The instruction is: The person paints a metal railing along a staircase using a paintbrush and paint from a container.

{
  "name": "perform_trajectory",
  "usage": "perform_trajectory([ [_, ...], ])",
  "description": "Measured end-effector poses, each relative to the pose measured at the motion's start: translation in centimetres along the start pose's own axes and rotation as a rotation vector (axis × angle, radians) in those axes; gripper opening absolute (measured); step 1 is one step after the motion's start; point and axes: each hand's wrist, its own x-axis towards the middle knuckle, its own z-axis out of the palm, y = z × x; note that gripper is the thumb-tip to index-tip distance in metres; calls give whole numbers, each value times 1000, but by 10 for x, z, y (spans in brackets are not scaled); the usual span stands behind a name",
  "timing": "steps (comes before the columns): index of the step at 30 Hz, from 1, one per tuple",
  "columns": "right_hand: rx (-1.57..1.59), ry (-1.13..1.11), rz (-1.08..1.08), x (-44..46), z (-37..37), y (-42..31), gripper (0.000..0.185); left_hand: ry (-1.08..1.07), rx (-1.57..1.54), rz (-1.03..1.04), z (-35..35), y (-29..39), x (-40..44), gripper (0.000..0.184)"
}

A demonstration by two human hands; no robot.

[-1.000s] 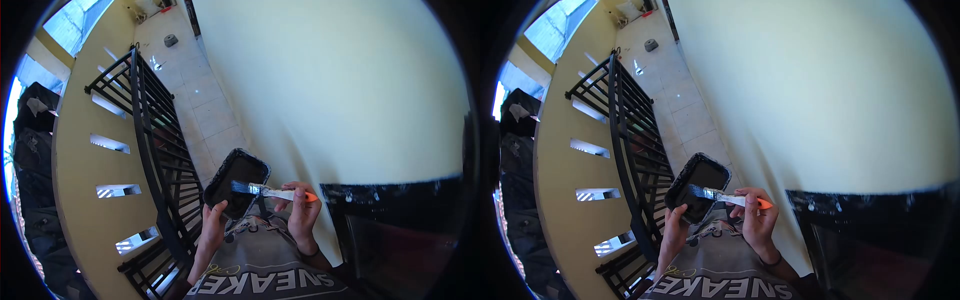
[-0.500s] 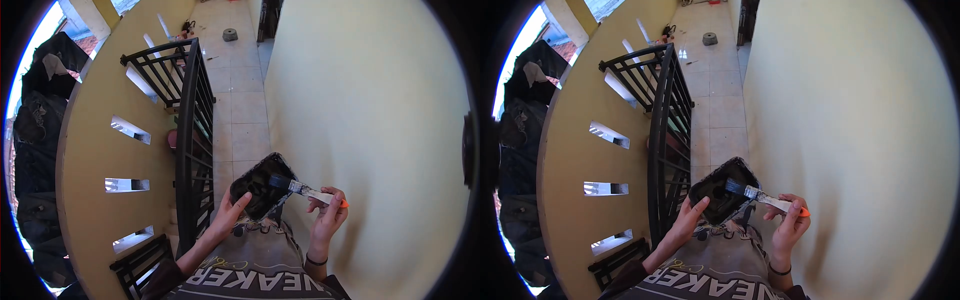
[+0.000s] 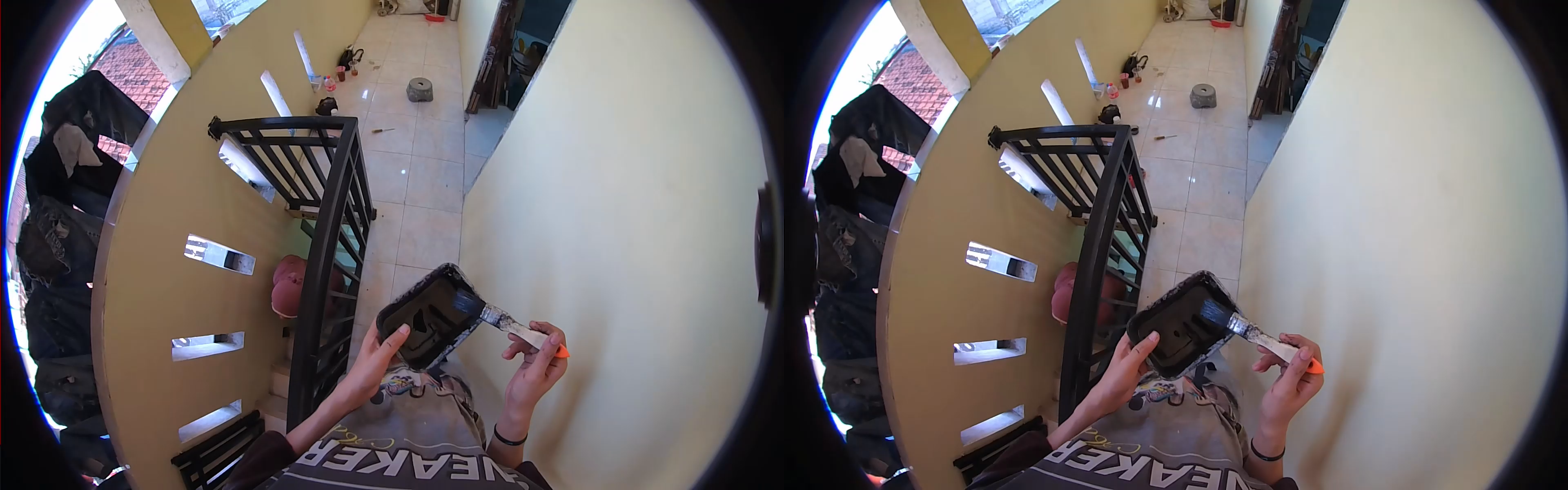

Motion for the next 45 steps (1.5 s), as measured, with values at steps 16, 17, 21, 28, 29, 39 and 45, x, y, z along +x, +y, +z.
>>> perform_trajectory([
  [16, -383, -909, -351, 374, 250, 17, 22, 157, -200, 171, 68, 223, 330, 41],
  [17, -416, -932, -369, 397, 271, 24, 23, 138, -216, 179, 63, 235, 358, 43],
  [21, -393, -995, -582, 480, 361, 68, 27, 174, -308, 280, 53, 300, 453, 39],
  [28, -542, -1173, -715, 641, 519, 72, 54, 319, -397, 401, 31, 464, 601, 31],
  [29, -515, -1167, -679, 663, 535, 76, 56, 321, -395, 409, 21, 480, 624, 37],
  [39, -691, -732, -421, 953, 650, 184, 63, 594, -600, 569, -70, 620, 837, 31],
  [45, -701, -678, -548, 1147, 774, 228, 57, 906, -688, 667, -107, 681, 932, 30],
])
